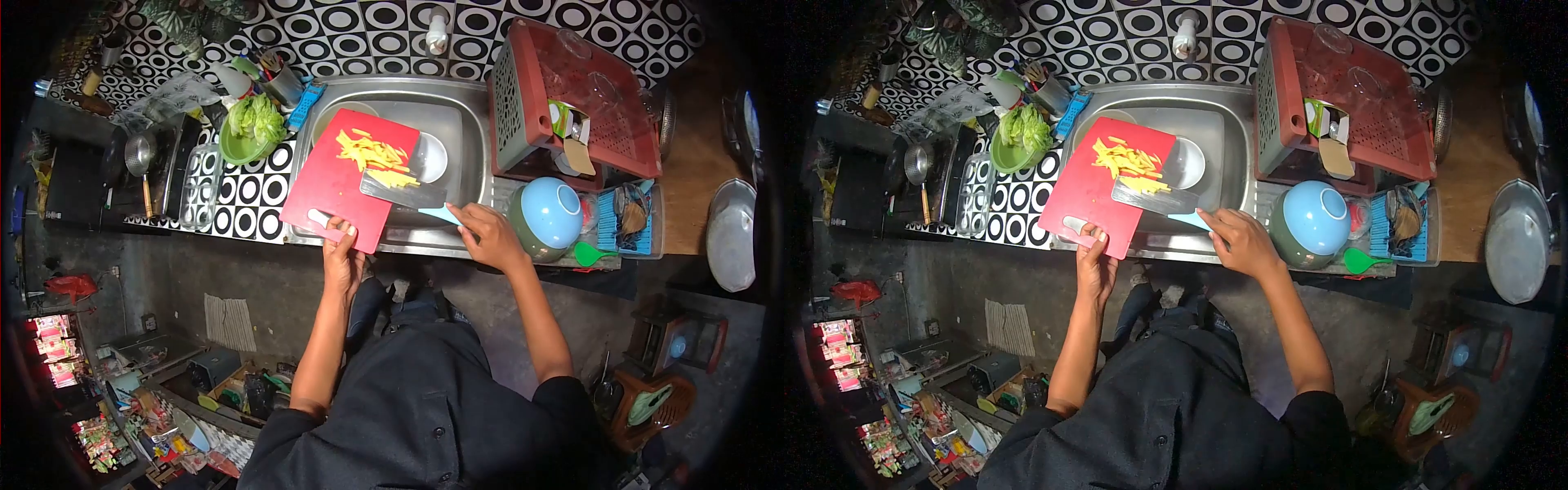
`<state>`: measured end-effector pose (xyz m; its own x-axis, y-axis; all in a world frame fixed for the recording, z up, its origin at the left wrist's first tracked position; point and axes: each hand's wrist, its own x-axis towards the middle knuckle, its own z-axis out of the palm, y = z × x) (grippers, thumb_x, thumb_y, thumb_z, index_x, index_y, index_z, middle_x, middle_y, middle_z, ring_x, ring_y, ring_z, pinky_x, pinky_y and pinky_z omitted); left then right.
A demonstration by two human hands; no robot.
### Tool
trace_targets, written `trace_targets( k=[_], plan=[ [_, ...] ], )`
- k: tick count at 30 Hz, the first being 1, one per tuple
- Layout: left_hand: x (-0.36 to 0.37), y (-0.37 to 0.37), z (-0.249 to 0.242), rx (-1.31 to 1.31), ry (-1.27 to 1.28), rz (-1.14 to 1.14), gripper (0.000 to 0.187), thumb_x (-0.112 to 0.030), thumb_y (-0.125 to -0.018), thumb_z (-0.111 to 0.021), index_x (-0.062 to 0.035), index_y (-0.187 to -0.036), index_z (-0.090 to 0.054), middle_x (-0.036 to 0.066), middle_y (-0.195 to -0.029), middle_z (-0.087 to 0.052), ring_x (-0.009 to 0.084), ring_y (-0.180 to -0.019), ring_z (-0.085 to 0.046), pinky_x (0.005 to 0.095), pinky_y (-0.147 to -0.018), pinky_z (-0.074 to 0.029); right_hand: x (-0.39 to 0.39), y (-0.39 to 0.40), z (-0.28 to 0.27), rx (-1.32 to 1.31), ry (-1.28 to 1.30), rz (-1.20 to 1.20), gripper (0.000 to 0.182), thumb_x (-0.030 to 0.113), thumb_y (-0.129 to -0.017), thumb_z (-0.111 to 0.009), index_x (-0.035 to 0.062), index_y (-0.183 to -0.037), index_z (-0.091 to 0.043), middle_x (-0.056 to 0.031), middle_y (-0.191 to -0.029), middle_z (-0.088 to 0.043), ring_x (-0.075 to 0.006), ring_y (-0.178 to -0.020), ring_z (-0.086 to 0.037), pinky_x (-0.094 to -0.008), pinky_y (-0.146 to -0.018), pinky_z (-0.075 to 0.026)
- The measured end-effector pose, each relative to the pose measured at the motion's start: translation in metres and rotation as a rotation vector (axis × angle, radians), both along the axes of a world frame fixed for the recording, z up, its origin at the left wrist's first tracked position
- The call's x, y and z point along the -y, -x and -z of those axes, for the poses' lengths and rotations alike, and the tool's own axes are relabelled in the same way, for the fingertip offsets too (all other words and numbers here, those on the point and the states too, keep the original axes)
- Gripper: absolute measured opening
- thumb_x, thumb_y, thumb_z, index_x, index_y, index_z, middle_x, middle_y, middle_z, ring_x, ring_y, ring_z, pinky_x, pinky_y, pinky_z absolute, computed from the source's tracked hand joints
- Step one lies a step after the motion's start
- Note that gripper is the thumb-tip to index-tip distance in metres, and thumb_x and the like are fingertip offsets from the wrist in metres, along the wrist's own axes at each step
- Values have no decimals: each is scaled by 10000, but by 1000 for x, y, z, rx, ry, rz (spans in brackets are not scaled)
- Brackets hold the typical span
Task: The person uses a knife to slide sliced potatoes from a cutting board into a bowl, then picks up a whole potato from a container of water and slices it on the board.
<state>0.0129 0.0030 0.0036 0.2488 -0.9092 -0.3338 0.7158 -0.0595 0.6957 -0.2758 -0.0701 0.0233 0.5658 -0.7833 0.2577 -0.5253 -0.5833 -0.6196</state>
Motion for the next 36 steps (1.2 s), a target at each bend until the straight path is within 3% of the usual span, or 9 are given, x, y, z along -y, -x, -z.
trace_targets(
  k=[8, 14, 20, 26, 36],
  plan=[
    [2, -7, 4, -10, 8, -31, 325, -23, -937, -625, -117, -1215, -485, 19, -1133, -601, 140, -1062, -617, 334, -929, -548, -1, 8, -13, 54, -6, 42, 517, 10, -830, -612, 92, -1341, -608, -112, -865, -578, -302, -777, -590, -393, -744, -485],
    [2, -24, -1, 35, 17, -30, 343, -28, -931, -633, -121, -1226, -484, 15, -1131, -605, 142, -1063, -617, 342, -926, -544, 10, 4, 9, 175, -67, 128, 466, -6, -867, -597, 52, -1329, -608, -135, -815, -562, -294, -717, -587, -353, -690, -484],
    [1, -39, -13, 89, 22, -67, 361, -43, -922, -639, -110, -1237, -476, 34, -1154, -605, 154, -1075, -615, 337, -919, -542, 18, -8, 36, 323, -206, 232, 392, 28, -923, -563, 23, -1311, -612, -129, -837, -646, -237, -747, -632, -323, -726, -492],
    [3, -39, -12, 99, 24, -58, 361, -58, -928, -639, -122, -1244, -477, 23, -1168, -607, 147, -1079, -610, 328, -920, -535, 29, -9, 70, 459, -607, 386, 346, 78, -983, -509, -3, -1301, -619, -67, -856, -704, -117, -613, -589, -257, -611, -487],
    [6, -27, -14, 66, 22, 6, 329, -57, -940, -625, -122, -1227, -477, 24, -1164, -606, 146, -1088, -606, 330, -932, -527, 32, 3, 95, 818, -992, 433, 365, 142, -1009, -419, -49, -1279, -576, -124, -874, -692, -132, -556, -580, -226, -447, -408]
  ],
)
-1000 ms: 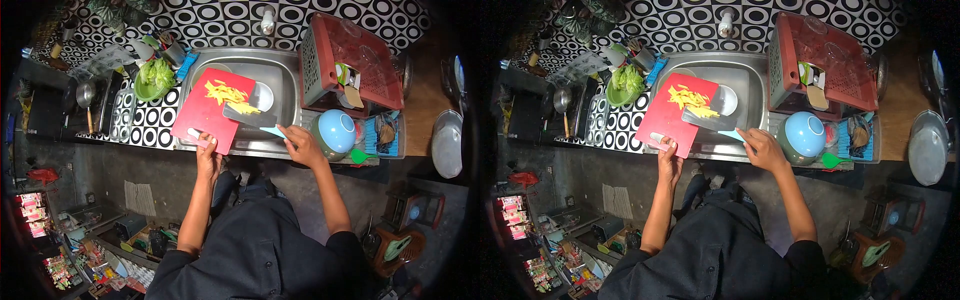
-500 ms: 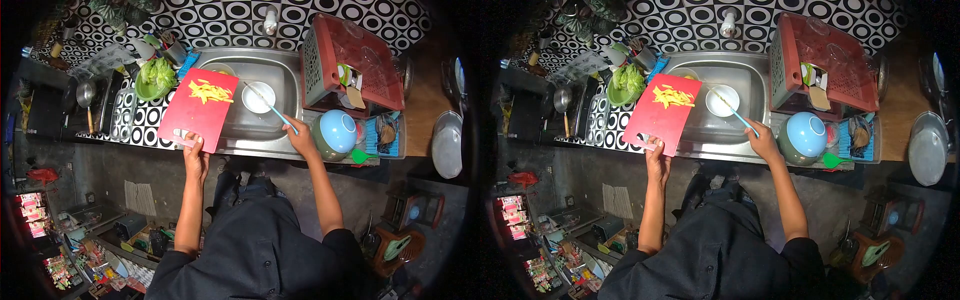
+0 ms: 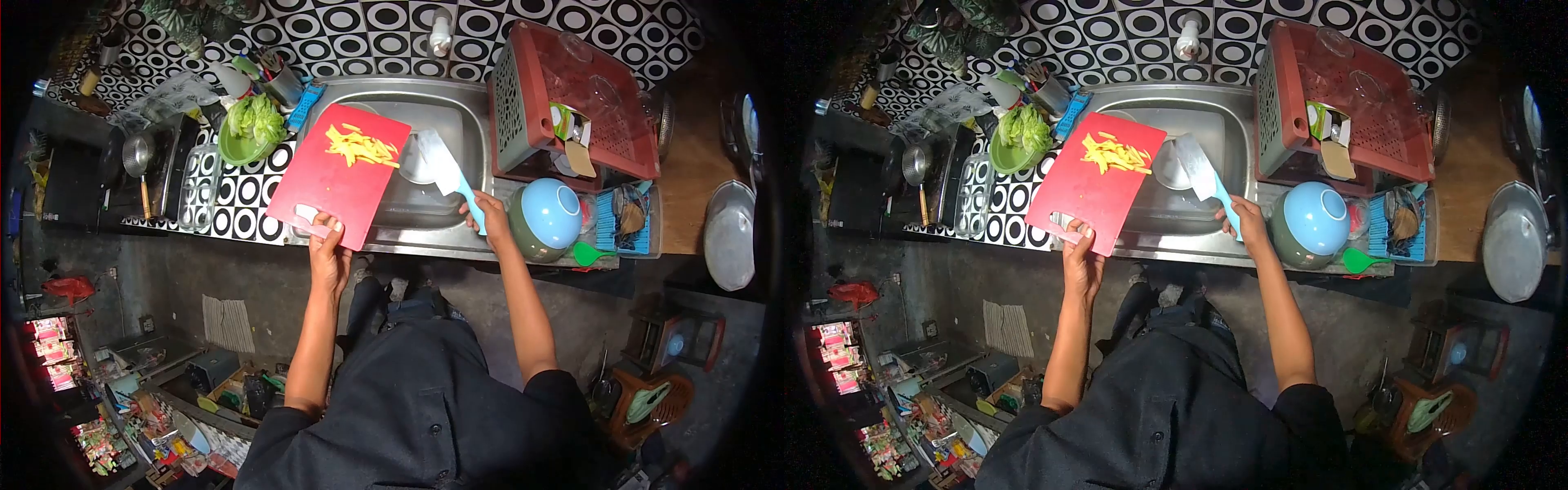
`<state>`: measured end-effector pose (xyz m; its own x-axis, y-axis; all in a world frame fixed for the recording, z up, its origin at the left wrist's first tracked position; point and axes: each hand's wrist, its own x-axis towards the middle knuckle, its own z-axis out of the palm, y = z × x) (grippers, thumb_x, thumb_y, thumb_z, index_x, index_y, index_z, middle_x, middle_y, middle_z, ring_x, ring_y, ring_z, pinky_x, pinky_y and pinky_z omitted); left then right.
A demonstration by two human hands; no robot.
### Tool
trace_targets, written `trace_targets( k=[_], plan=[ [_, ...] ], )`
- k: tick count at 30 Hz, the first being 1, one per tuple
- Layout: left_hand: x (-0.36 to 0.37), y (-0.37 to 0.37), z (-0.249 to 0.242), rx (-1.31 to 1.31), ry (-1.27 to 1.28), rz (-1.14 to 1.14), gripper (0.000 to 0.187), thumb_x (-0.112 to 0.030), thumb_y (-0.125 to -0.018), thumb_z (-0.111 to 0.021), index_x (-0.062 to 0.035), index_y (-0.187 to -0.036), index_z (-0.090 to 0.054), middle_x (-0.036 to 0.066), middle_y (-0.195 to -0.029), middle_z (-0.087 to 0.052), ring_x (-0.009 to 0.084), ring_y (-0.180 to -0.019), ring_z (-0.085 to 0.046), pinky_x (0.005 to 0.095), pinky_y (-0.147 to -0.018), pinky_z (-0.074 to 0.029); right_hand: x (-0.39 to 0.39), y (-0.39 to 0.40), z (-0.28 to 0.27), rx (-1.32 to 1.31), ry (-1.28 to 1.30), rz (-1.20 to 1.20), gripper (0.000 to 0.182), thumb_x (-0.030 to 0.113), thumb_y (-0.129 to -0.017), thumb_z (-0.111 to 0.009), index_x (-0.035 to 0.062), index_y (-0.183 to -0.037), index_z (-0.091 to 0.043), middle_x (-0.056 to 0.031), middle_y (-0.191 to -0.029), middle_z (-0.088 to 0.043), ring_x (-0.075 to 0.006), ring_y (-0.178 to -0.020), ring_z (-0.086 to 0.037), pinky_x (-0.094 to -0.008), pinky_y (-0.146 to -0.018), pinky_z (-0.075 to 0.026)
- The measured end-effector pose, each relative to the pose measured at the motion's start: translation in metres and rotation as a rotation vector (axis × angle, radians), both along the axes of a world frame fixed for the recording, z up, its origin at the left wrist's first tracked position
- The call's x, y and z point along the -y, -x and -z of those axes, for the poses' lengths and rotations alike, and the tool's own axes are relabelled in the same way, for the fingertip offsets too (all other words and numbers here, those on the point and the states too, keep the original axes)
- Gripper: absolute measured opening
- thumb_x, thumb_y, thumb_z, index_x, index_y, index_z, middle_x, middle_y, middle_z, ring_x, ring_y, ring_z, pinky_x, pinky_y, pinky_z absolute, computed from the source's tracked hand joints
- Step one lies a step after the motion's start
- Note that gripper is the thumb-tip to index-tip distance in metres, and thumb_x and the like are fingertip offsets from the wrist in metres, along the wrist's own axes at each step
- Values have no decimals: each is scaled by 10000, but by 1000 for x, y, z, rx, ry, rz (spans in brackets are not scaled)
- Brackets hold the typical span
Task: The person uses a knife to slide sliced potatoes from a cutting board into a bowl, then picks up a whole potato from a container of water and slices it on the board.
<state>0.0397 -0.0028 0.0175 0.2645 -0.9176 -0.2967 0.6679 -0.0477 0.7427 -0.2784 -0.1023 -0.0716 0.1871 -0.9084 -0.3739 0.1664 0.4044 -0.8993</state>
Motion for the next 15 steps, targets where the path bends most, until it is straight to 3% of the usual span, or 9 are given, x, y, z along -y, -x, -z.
trace_targets(
  k=[15],
  plan=[
    [3, 8, -7, -6, -26, 7, 336, -57, -937, -630, -136, -1220, -469, 8, -1139, -597, 135, -1038, -622, 306, -871, -552, -20, -3, 25, 171, -16, 36, 375, 190, -992, -405, -47, -1209, -597, -117, -851, -670, -124, -580, -532, -244, -512, -406]
  ],
)
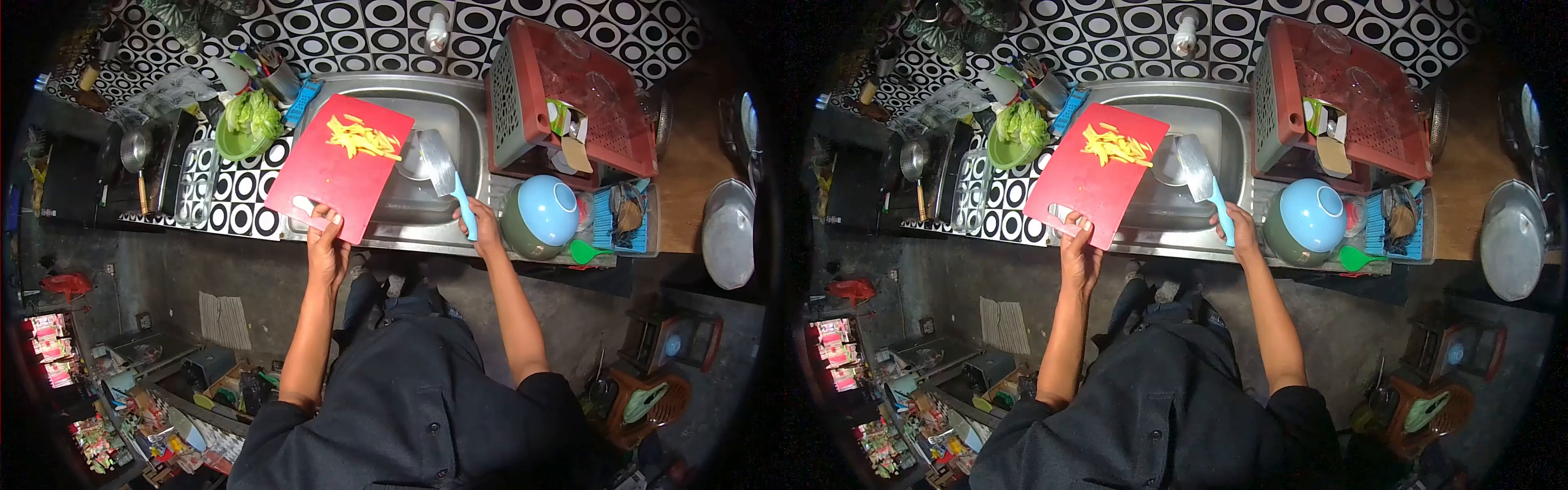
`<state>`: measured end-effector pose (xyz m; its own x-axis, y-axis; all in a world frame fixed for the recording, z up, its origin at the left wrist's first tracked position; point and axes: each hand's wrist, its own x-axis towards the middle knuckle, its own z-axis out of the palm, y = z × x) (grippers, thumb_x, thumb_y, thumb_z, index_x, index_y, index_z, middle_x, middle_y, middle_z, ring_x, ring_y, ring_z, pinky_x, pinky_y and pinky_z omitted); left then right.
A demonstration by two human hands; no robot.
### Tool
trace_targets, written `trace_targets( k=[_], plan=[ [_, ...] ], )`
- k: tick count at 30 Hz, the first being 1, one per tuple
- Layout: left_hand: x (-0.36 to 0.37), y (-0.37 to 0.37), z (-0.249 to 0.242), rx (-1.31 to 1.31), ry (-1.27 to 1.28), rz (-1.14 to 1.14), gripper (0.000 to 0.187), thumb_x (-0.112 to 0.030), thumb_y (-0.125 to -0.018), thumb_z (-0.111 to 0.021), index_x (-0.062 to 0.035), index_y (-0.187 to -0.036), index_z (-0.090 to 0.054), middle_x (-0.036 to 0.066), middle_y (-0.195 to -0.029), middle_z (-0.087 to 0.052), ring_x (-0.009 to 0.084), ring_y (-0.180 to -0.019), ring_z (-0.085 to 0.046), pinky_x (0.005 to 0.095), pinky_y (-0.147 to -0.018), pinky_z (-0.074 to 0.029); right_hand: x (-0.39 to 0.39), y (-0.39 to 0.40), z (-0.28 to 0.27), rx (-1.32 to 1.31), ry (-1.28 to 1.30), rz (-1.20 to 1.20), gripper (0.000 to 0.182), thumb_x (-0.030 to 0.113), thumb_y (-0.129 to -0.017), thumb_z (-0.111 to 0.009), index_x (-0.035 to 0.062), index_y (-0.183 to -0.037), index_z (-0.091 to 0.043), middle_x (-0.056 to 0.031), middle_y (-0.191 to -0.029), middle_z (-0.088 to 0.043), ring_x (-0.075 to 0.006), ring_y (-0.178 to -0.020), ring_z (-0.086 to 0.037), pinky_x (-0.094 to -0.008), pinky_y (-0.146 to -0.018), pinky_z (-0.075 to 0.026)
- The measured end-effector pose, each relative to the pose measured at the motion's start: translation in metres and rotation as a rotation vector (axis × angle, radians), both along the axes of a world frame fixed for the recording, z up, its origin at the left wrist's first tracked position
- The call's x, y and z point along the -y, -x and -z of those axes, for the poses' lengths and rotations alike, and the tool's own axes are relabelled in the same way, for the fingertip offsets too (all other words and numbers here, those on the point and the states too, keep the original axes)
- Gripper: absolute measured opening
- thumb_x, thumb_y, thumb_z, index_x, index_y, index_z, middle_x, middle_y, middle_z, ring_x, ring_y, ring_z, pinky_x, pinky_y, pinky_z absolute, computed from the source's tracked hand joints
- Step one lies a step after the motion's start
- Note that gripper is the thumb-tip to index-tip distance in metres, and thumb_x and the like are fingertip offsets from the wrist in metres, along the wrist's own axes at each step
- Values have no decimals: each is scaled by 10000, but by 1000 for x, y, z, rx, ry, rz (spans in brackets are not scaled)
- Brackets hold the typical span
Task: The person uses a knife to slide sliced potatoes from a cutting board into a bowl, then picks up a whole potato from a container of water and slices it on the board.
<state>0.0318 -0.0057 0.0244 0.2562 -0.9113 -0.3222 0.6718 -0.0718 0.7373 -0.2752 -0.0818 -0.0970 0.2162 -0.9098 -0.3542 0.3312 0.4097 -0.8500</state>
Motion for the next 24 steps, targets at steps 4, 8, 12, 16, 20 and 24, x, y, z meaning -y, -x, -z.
trace_targets(
  k=[4, 8, 12, 16, 20, 24],
  plan=[
    [0, 1, 0, -9, 8, 9, 338, -49, -937, -627, -141, -1222, -470, 5, -1139, -595, 127, -1030, -620, 299, -847, -555, 5, -12, 1, 17, 4, 11, 386, 200, -989, -414, -44, -1228, -594, -107, -851, -658, -119, -598, -521, -236, -532, -395],
    [-2, -1, 2, -14, 10, 4, 344, -46, -935, -629, -143, -1225, -470, 3, -1128, -591, 122, -1027, -621, 300, -839, -555, 5, -15, 6, 21, -1, 27, 380, 207, -992, -421, -43, -1225, -588, -115, -856, -663, -124, -599, -526, -239, -529, -401],
    [-4, -1, 3, -12, 18, 2, 354, -45, -929, -627, -135, -1235, -473, 17, -1139, -592, 142, -1056, -620, 319, -878, -552, -4, -9, 8, -10, 1, 29, 377, 206, -993, -420, -44, -1223, -583, -129, -858, -669, -130, -592, -531, -246, -524, -407],
    [-3, -1, 8, -6, 26, 12, 368, -45, -921, -618, -120, -1252, -477, 50, -1213, -601, 177, -1122, -615, 357, -943, -547, -10, -6, 11, -6, -11, 54, 376, 198, -991, -418, -48, -1226, -578, -138, -853, -671, -132, -588, -535, -249, -524, -414],
    [-1, 5, -4, -3, 23, 28, 327, -54, -936, -627, -136, -1203, -458, 19, -1123, -591, 141, -1028, -626, 307, -854, -558, -17, -5, 16, -26, -16, 78, 389, 189, -987, -408, -55, -1240, -572, -137, -844, -671, -131, -589, -538, -247, -529, -422],
    [-1, 7, -2, 4, 26, 37, 320, -57, -936, -624, -131, -1199, -458, 27, -1133, -596, 146, -1038, -627, 312, -856, -561, -23, 2, 21, -11, -7, 77, 390, 194, -991, -446, -54, -1267, -565, -127, -841, -688, -118, -591, -561, -237, -511, -426]
  ],
)
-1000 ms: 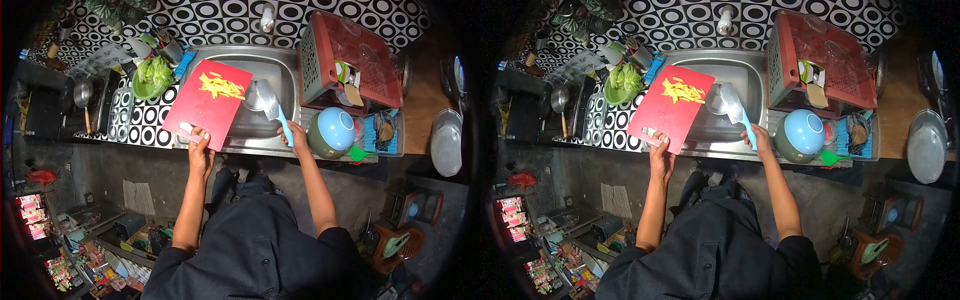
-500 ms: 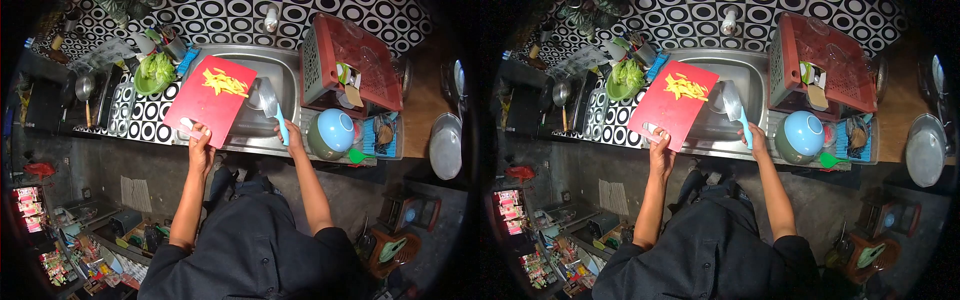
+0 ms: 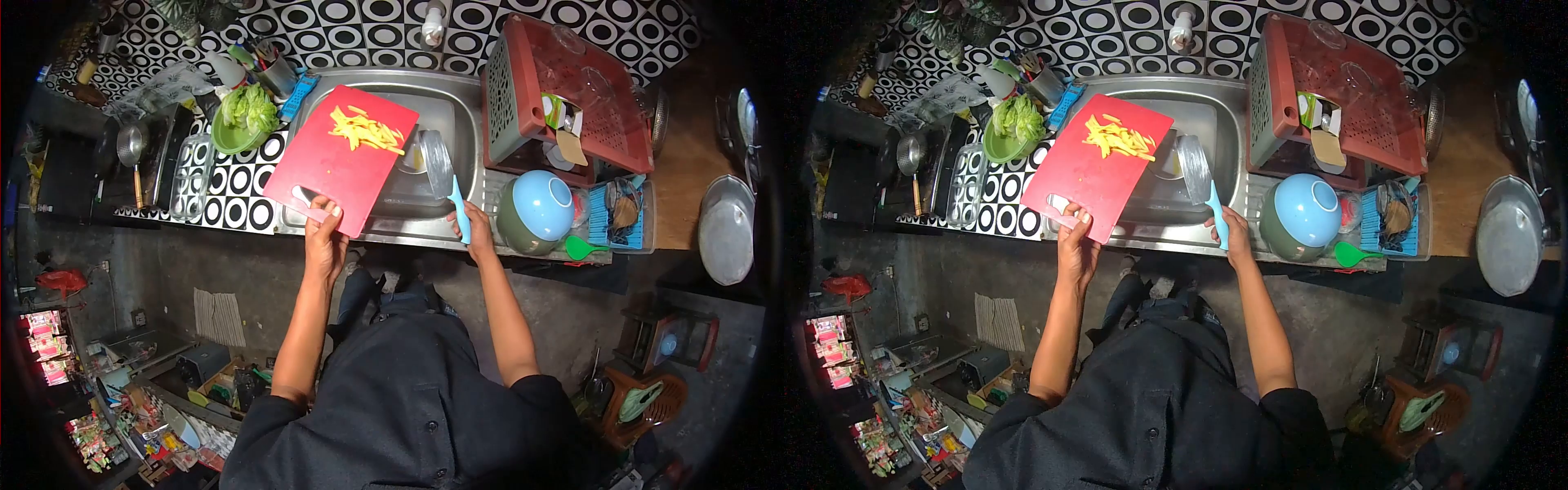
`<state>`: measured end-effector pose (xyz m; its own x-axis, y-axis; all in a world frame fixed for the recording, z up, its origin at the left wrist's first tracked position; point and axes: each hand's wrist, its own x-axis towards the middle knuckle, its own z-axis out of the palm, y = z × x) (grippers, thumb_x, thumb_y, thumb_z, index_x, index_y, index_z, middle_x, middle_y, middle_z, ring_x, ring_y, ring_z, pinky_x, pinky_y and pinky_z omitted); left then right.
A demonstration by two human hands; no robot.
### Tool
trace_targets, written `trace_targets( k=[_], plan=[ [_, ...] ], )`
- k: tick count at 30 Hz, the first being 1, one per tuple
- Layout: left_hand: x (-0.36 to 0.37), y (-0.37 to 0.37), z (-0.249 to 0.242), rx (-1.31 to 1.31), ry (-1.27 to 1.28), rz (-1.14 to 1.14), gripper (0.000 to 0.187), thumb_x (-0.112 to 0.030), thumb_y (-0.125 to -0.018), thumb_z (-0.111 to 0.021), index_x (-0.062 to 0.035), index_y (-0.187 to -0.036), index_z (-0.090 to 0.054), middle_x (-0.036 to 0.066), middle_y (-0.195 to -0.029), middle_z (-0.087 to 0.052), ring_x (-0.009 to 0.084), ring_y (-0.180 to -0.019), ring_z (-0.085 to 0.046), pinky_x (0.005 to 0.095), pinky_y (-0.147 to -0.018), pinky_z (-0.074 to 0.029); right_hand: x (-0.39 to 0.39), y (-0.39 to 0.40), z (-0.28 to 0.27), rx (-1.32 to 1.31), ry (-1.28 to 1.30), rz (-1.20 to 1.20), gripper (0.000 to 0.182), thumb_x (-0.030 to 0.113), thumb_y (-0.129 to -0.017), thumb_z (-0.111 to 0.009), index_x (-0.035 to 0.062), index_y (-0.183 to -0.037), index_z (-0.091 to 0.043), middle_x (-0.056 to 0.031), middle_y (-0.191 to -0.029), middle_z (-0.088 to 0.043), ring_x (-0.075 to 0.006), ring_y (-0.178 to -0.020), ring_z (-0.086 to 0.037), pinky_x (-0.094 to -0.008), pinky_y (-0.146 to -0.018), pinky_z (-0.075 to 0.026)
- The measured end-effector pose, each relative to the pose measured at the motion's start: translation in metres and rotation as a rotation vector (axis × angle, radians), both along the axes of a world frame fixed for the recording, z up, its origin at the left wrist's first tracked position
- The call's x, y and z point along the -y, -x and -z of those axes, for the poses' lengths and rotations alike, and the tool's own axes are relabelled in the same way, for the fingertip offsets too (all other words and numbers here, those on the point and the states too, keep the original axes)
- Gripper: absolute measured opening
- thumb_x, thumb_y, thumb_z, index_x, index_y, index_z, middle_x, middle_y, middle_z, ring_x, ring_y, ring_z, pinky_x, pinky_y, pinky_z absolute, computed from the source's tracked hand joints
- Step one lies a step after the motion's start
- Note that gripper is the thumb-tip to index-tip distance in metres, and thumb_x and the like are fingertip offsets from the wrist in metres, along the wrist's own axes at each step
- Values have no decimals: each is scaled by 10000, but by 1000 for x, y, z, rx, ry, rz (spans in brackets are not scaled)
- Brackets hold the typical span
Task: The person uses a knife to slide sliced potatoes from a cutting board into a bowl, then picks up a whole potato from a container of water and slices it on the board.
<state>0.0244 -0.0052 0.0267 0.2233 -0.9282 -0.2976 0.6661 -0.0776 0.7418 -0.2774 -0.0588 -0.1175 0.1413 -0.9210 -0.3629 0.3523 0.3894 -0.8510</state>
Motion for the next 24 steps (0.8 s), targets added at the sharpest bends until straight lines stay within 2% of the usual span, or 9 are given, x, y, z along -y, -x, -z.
trace_targets(
  k=[2, 5, 14, 24],
  plan=[
    [1, 1, -1, -2, 13, 17, 321, -55, -934, -623, -130, -1200, -459, 31, -1143, -598, 148, -1043, -628, 315, -859, -563, -3, 3, 2, -17, -1, 10, 397, 190, -990, -440, -55, -1277, -564, -126, -841, -690, -117, -588, -561, -235, -510, -427],
    [1, -2, 6, -3, 37, 31, 388, -48, -906, -635, -128, -1252, -479, 27, -1196, -591, 157, -1118, -607, 350, -931, -544, -8, 5, -3, -61, -16, -8, 435, 193, -983, -401, -56, -1299, -566, -125, -847, -670, -124, -600, -539, -240, -532, -425],
    [8, 4, 3, -14, 69, 62, 376, -43, -903, -629, -100, -1239, -472, 68, -1207, -617, 169, -1130, -616, 332, -933, -538, -18, 13, 1, -1, -10, -5, 430, 199, -988, -431, -50, -1312, -565, -114, -852, -688, -109, -582, -551, -233, -509, -417],
    [7, 2, 2, 5, 51, 40, 358, -60, -907, -645, -94, -1222, -479, 58, -1216, -616, 163, -1109, -624, 329, -939, -531, -13, 13, -8, -37, -24, -25, 427, 202, -984, -430, -47, -1300, -572, -118, -859, -692, -110, -571, -543, -236, -501, -412]
  ],
)
